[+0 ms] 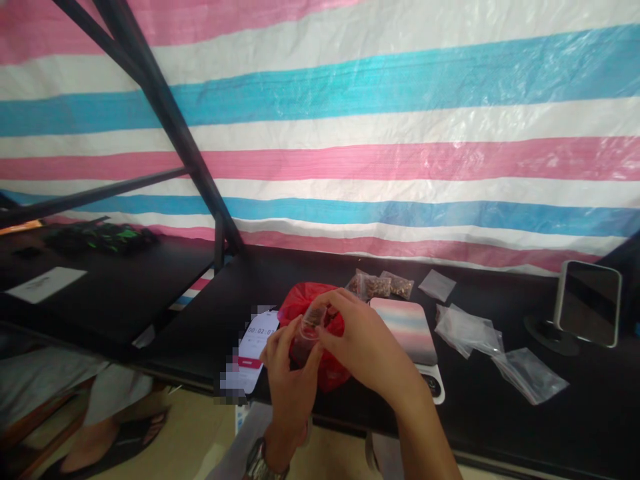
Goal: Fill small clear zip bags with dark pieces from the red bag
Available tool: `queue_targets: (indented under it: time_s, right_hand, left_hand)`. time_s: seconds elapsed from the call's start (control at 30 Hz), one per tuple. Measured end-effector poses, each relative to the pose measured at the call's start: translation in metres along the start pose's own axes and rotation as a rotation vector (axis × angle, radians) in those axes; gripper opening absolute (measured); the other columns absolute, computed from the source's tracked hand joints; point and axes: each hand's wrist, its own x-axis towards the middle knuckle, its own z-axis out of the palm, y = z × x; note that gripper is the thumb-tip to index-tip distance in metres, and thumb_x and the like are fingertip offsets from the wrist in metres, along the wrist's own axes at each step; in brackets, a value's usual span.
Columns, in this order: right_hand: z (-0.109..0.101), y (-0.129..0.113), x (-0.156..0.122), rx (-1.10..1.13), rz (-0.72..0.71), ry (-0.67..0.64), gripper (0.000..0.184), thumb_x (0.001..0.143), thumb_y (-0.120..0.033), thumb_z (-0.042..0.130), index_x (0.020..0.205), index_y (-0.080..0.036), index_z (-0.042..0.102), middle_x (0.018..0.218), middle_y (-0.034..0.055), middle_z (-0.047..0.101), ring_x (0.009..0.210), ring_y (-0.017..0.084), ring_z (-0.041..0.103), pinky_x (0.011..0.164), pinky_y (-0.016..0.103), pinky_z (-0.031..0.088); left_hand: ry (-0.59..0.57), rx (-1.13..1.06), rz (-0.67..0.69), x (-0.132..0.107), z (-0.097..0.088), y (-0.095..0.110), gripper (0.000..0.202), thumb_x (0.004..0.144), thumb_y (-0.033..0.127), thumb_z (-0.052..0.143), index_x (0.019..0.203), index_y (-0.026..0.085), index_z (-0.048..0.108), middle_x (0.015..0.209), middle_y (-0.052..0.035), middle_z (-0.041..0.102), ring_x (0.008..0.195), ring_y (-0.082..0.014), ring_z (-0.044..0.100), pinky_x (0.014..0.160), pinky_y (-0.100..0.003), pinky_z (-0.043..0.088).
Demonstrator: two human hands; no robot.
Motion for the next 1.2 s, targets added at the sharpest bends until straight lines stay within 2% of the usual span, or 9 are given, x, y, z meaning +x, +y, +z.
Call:
queue_targets:
  time_s: [0.13, 0.33, 0.43, 0.53, 0.67, 0.77, 0.93, 1.03, 1.2]
  right_hand:
    - [0.001, 0.002, -0.001, -0.087, -0.035, -0.002, 0.032, 0.089, -0.008, 0.067, 0.113, -0.029, 0.072, 0.121, 0.0011, 0.075, 0.11, 0.02, 0.07, 0.101, 0.036, 0.052]
    - [-0.002, 0.0, -0.002, -0.073, -0.075, 0.001, 0.034, 0.088, -0.01, 0.068, 0.115, -0.031, 0.073, 0.123, 0.0004, 0.076, 0.115, 0.021, 0.07, 0.104, 0.036, 0.053]
    - [-0.006, 0.001, 0.001, -0.057, -0.073, 0.072, 0.027, 0.089, -0.015, 0.069, 0.112, -0.028, 0.073, 0.116, 0.0026, 0.078, 0.107, 0.022, 0.072, 0.099, 0.036, 0.055]
    - [-0.008, 0.012, 0.007, -0.121, -0.03, 0.118, 0.023, 0.089, -0.015, 0.068, 0.108, -0.025, 0.074, 0.11, 0.004, 0.078, 0.099, 0.022, 0.073, 0.095, 0.036, 0.055]
    - [0.002, 0.04, 0.021, -0.32, 0.075, 0.04, 0.022, 0.085, -0.006, 0.065, 0.096, -0.023, 0.074, 0.109, 0.0062, 0.077, 0.104, 0.025, 0.072, 0.098, 0.038, 0.052]
    - [0.012, 0.056, 0.03, -0.403, 0.135, -0.019, 0.022, 0.085, -0.004, 0.065, 0.096, -0.02, 0.075, 0.11, 0.0095, 0.076, 0.107, 0.028, 0.072, 0.099, 0.04, 0.051]
    - [0.01, 0.053, 0.024, -0.343, 0.176, -0.126, 0.026, 0.081, -0.005, 0.065, 0.098, -0.021, 0.077, 0.106, 0.0065, 0.08, 0.099, 0.025, 0.074, 0.091, 0.035, 0.051]
    - [0.0, 0.038, 0.014, -0.281, 0.183, -0.206, 0.03, 0.075, -0.003, 0.064, 0.093, -0.023, 0.079, 0.099, 0.0027, 0.082, 0.094, 0.023, 0.074, 0.089, 0.033, 0.051]
    - [-0.013, 0.025, 0.001, -0.233, 0.206, -0.254, 0.03, 0.072, -0.005, 0.067, 0.091, -0.024, 0.08, 0.096, 0.0004, 0.082, 0.09, 0.021, 0.072, 0.083, 0.031, 0.05]
  left_hand:
    - [0.003, -0.016, 0.012, 0.001, 0.001, -0.001, 0.042, 0.088, 0.036, 0.079, 0.129, 0.03, 0.072, 0.122, -0.0076, 0.068, 0.119, -0.0316, 0.059, 0.105, -0.05, 0.044]
    - [-0.001, -0.054, -0.006, 0.0, 0.0, -0.002, 0.044, 0.089, 0.035, 0.078, 0.133, 0.031, 0.069, 0.126, -0.0077, 0.068, 0.121, -0.0313, 0.059, 0.102, -0.047, 0.047]
    - [0.025, -0.098, -0.023, -0.002, -0.002, -0.002, 0.044, 0.09, 0.039, 0.078, 0.132, 0.029, 0.069, 0.125, -0.0083, 0.069, 0.12, -0.0307, 0.061, 0.102, -0.047, 0.049]
    - [0.065, -0.176, -0.072, -0.009, -0.005, -0.001, 0.045, 0.093, 0.044, 0.074, 0.133, 0.026, 0.066, 0.122, -0.0095, 0.07, 0.115, -0.0288, 0.066, 0.103, -0.046, 0.051]
    - [0.049, -0.23, -0.228, -0.034, -0.009, 0.004, 0.05, 0.095, 0.05, 0.071, 0.136, 0.022, 0.063, 0.13, -0.013, 0.07, 0.119, -0.0287, 0.068, 0.102, -0.043, 0.054]
    - [0.004, -0.282, -0.339, -0.062, -0.008, 0.013, 0.054, 0.095, 0.052, 0.07, 0.139, 0.021, 0.062, 0.133, -0.0144, 0.071, 0.119, -0.0289, 0.071, 0.099, -0.04, 0.058]
    - [-0.046, -0.356, -0.403, -0.097, 0.0, 0.028, 0.058, 0.092, 0.059, 0.071, 0.132, 0.018, 0.067, 0.118, -0.015, 0.076, 0.103, -0.0278, 0.076, 0.086, -0.035, 0.062]
    - [-0.096, -0.432, -0.446, -0.095, 0.005, 0.03, 0.056, 0.095, 0.057, 0.07, 0.136, 0.018, 0.064, 0.118, -0.0142, 0.077, 0.105, -0.0267, 0.077, 0.089, -0.034, 0.062]
    - [-0.175, -0.531, -0.476, -0.075, 0.01, 0.021, 0.056, 0.096, 0.053, 0.071, 0.14, 0.019, 0.061, 0.133, -0.0156, 0.074, 0.12, -0.0274, 0.074, 0.103, -0.036, 0.059]
